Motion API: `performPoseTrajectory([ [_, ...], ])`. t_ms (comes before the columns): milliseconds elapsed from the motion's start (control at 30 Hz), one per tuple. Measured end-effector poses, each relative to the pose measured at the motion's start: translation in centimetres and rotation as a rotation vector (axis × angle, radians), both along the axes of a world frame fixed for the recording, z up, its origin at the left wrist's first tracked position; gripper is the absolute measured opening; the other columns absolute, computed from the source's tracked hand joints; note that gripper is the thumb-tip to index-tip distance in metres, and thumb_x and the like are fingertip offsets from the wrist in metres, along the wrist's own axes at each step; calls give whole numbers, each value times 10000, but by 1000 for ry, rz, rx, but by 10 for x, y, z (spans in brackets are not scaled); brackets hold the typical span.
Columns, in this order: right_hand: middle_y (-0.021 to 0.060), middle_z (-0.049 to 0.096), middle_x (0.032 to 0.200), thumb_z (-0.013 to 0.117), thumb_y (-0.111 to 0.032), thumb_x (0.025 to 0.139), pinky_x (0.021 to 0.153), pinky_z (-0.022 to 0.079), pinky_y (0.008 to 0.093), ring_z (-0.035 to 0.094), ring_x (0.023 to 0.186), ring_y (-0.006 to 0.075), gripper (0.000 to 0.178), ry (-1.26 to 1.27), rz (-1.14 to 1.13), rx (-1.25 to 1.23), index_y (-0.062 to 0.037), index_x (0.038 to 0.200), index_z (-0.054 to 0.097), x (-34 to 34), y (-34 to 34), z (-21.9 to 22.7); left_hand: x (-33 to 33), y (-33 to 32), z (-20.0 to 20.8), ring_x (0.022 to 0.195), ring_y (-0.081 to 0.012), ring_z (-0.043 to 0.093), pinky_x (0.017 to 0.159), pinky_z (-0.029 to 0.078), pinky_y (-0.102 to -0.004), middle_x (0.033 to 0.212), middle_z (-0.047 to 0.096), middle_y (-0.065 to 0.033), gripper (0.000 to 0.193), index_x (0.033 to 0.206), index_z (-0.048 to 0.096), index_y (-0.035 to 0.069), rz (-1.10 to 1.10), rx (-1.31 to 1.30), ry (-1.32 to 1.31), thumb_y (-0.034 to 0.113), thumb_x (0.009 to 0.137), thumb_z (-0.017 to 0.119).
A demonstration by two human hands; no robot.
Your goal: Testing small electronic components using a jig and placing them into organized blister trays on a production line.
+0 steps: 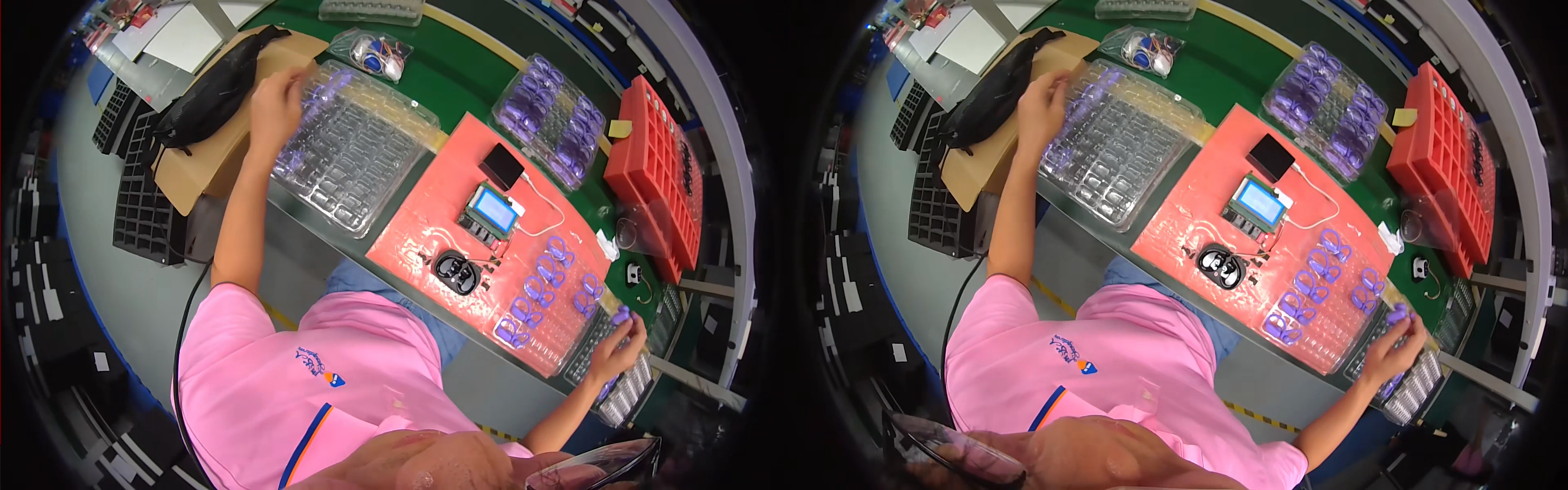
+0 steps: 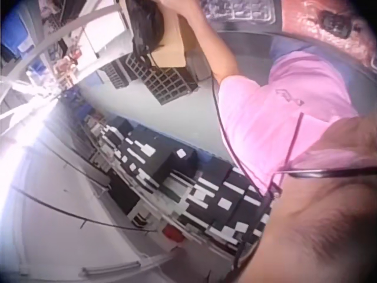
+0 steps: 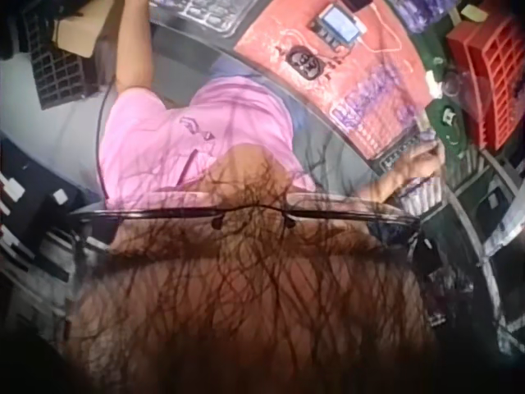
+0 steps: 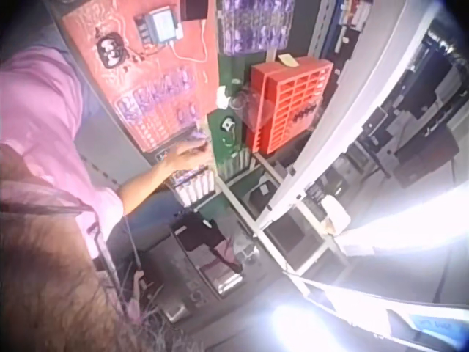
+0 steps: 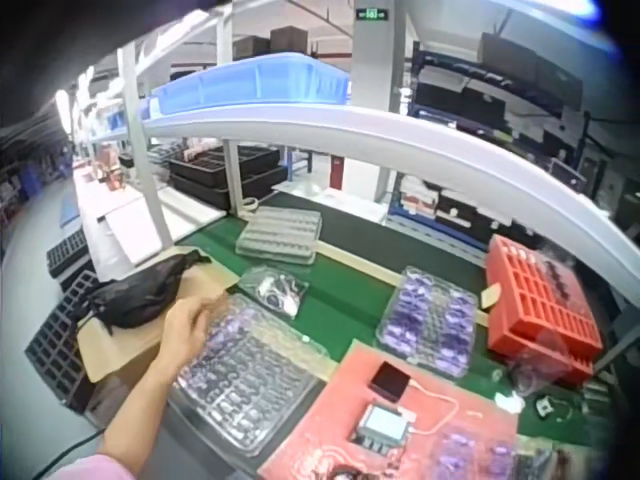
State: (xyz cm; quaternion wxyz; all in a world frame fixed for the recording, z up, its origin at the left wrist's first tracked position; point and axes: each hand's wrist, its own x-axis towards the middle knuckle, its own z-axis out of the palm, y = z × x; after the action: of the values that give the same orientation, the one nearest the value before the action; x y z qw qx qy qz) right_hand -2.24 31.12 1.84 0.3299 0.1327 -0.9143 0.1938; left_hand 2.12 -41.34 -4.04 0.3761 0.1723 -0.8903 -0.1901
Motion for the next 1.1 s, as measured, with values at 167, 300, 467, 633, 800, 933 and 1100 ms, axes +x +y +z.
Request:
performPoseTrajectory([
  [167, 153, 721, 1022, 640, -49, 1085, 845, 555, 352, 695, 931, 251, 168, -116, 200, -10, 51, 1211, 690, 17, -91, -5, 70, 40, 2, 961, -259, 779, 868, 589, -352, 1068, 792, -120, 218, 1210, 767, 26, 36, 273, 103, 40, 994, 739],
  [300, 156, 690, 941, 648, -16, 1053, 788, 530, 382, 668, 862, 283, 120, -344, 375, 56, 30, 1150, 700, 26, -150, -14, 102, 100, -8, 966, -262, 688, 897, 535, -375, 1051, 765, -103, 170, 1067, 744, 10, -82, 69, 215, 9, 907, 803],
  [467, 160, 704, 980, 676, 5, 1002, 766, 519, 446, 645, 854, 341, 142, -451, 509, 169, 0, 1139, 711, 19, -185, -32, 121, 177, -22, 1040, -278, 651, 966, 452, -424, 1081, 738, -47, 294, 1030, 750, 93, -264, 14, 84, 138, 773, 886],
  [633, 153, 718, 1004, 694, -49, 1007, 802, 525, 476, 658, 911, 356, 146, -485, 497, 358, -10, 1141, 737, 7, -196, -41, 124, 194, -41, 1139, -266, 585, 1020, 373, -425, 1193, 706, -10, 324, 1061, 749, 113, -180, -55, -23, 208, 794, 907],
  [800, 170, 728, 1030, 710, -67, 998, 847, 540, 487, 672, 953, 372, 207, -463, 449, 381, 8, 1187, 750, 7, -204, -40, 124, 187, -43, 1122, -261, 585, 1000, 375, -429, 1181, 708, -9, 314, 1071, 747, 97, -220, -149, -17, 166, 807, 903],
  [933, 175, 740, 1082, 721, -68, 986, 872, 551, 478, 684, 987, 378, 219, -425, 450, 354, 11, 1187, 754, 7, -203, -32, 122, 184, -40, 1059, -266, 612, 962, 401, -431, 1152, 712, -23, 297, 1058, 745, 80, -215, -127, 90, 100, 802, 895],
  [1100, 184, 745, 1127, 720, -53, 977, 898, 560, 471, 693, 1018, 386, 211, -458, 465, 358, 20, 1172, 755, 10, -190, -31, 129, 186, -40, 988, -258, 638, 926, 425, -433, 1134, 716, -33, 299, 1058, 755, 71, -189, -133, 195, 51, 793, 894],
])
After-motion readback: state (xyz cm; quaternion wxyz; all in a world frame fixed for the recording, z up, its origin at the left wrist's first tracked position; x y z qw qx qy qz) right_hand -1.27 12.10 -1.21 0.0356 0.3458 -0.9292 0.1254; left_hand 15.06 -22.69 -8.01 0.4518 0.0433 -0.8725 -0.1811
